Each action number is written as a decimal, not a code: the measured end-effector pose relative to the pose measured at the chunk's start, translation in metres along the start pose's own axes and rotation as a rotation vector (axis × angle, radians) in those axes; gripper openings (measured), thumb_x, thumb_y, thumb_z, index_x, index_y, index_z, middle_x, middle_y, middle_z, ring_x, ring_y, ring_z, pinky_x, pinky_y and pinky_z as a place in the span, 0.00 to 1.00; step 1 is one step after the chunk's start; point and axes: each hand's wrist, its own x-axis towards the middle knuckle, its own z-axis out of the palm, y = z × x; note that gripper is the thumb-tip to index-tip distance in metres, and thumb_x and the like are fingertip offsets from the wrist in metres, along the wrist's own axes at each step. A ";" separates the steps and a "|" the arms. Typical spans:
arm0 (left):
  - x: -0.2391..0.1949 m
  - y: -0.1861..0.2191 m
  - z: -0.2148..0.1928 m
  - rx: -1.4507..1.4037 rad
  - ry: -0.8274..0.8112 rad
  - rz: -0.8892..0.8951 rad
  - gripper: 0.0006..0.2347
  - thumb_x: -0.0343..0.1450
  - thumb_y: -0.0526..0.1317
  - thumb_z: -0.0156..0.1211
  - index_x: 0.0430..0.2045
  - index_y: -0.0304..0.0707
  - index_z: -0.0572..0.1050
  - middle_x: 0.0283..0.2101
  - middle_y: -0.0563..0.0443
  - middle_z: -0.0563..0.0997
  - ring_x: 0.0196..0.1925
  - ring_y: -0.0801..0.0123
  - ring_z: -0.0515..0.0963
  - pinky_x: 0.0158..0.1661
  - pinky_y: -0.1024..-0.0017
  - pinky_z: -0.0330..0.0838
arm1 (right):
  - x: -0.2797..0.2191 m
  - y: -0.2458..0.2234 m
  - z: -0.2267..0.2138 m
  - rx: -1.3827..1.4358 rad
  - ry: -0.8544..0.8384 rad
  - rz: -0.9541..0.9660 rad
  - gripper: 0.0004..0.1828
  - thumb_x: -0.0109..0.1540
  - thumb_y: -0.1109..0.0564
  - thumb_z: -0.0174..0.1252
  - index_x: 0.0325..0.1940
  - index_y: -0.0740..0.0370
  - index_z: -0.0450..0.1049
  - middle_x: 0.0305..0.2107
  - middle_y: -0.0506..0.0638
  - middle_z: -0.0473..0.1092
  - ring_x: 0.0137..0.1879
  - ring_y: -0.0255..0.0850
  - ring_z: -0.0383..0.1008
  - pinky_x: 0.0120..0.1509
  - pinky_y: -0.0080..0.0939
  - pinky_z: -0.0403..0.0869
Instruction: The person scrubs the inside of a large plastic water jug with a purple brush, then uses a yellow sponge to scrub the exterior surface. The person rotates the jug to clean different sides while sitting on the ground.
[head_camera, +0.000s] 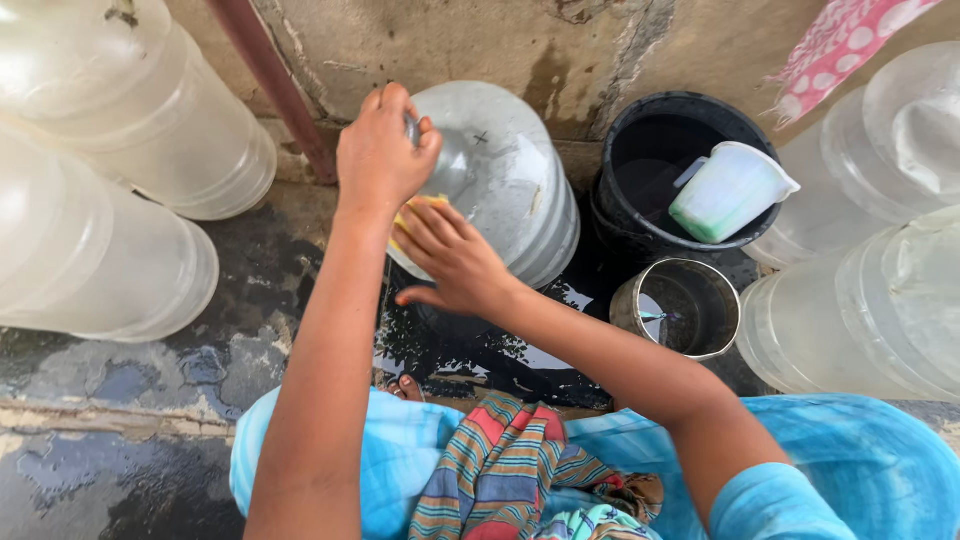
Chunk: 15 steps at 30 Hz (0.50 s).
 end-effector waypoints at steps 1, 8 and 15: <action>0.000 -0.002 -0.003 0.006 -0.011 0.005 0.10 0.70 0.44 0.60 0.35 0.38 0.71 0.38 0.41 0.78 0.34 0.43 0.80 0.36 0.51 0.73 | -0.012 0.008 -0.003 0.049 0.038 0.020 0.53 0.62 0.19 0.46 0.73 0.65 0.61 0.68 0.61 0.61 0.78 0.57 0.54 0.82 0.59 0.50; -0.013 -0.012 -0.018 -0.048 -0.028 -0.002 0.09 0.69 0.43 0.60 0.34 0.39 0.71 0.38 0.43 0.78 0.37 0.48 0.81 0.38 0.54 0.74 | -0.094 0.120 0.033 0.327 0.304 0.394 0.51 0.69 0.23 0.29 0.77 0.68 0.55 0.73 0.67 0.56 0.81 0.61 0.51 0.85 0.63 0.47; -0.014 -0.027 -0.030 -0.036 -0.081 -0.073 0.08 0.66 0.43 0.60 0.32 0.42 0.74 0.39 0.45 0.80 0.38 0.55 0.82 0.41 0.58 0.76 | -0.107 0.073 0.085 0.953 0.561 0.908 0.52 0.68 0.21 0.25 0.78 0.68 0.49 0.75 0.67 0.51 0.82 0.56 0.50 0.85 0.55 0.52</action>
